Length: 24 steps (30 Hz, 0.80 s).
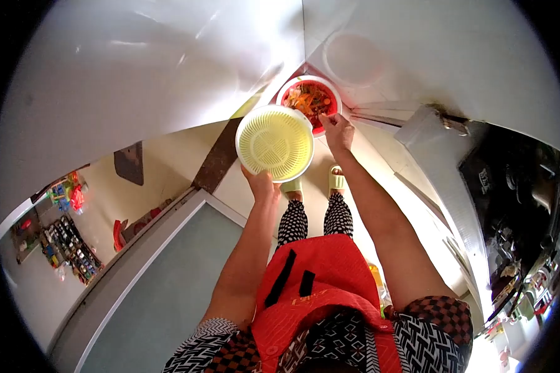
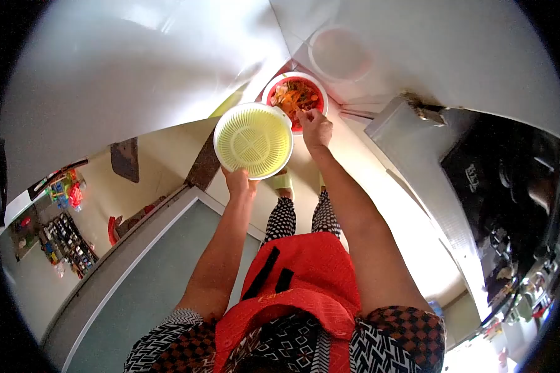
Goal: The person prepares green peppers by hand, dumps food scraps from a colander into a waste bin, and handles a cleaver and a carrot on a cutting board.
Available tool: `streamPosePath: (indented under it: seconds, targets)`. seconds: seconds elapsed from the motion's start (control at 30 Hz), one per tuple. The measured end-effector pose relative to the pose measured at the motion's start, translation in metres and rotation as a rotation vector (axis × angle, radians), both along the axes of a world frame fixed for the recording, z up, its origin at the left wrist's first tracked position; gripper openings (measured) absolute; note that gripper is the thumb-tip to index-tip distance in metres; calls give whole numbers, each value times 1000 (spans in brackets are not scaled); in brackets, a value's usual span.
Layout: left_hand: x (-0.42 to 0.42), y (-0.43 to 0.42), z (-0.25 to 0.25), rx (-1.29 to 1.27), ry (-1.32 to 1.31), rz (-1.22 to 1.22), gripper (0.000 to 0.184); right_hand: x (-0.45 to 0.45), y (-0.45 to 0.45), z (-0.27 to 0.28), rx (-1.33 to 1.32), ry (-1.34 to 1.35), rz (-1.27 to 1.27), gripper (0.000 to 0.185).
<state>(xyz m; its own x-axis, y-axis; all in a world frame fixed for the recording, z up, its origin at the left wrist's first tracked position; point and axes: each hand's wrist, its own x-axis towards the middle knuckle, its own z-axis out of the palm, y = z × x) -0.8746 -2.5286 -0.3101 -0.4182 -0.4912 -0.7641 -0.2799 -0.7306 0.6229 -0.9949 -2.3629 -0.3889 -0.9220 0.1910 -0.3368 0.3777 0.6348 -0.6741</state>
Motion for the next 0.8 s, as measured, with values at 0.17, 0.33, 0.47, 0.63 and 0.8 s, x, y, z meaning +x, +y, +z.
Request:
streamPosePath:
  seconds: [0.17,0.33,0.47,0.63,0.8]
  targets:
    - [-3,8,39,103,19,36,71,1,-1,20,-161,-6,86,27]
    - [4,5,51,120,46,109,92,9,-3,56,-218,9,124,25]
    - [18,3,67,220,144,-36,75,40,5,78,-279,-162,360,46]
    - [38,7,114,396,183,-234,83,87,38,165,-197,42,248,51]
    - [53,31,152,427,155,-397,73,126,66,240,-290,227,-28,40]
